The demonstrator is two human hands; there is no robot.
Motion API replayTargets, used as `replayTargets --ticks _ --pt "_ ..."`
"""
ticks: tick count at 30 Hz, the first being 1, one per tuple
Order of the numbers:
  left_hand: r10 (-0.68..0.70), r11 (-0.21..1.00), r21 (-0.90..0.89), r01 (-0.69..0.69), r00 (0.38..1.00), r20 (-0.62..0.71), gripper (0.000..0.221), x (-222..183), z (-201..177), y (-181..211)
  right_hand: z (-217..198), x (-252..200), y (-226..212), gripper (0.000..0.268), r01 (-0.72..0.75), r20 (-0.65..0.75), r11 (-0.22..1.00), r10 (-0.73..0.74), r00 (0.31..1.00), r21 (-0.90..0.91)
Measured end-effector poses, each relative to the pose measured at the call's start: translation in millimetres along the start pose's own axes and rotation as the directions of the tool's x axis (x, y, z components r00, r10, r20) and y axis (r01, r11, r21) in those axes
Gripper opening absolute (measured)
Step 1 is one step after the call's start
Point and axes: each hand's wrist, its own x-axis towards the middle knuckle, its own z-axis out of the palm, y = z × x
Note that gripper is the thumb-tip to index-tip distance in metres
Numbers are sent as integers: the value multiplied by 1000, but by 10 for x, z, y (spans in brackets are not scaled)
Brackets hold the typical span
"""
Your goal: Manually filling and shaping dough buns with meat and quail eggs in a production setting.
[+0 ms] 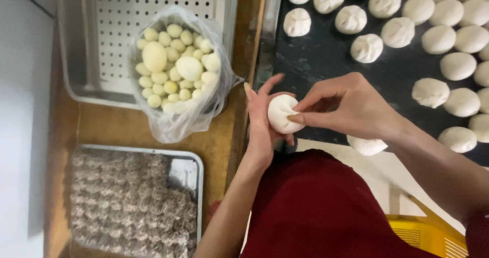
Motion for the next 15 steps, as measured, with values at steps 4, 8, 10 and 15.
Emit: replayTargets --ticks 4,8,10,15 --pt "-41 942 325 85 989 -141 71 84 -198 -270 -176 70 586 17 95 -96 985 -109 989 -141" --pt "-127 885 431 178 981 -145 59 192 -523 -877 -385 332 1083 18 57 -261 927 -163 952 -370" --pt "-156 876 440 196 980 -125 54 251 -454 -989 -468 500 1212 18 1 -322 919 -139 937 -394" --pt "-205 632 750 195 975 -81 47 551 -185 -1244 -597 1002 1784 24 -22 -415 872 -210 885 -489"
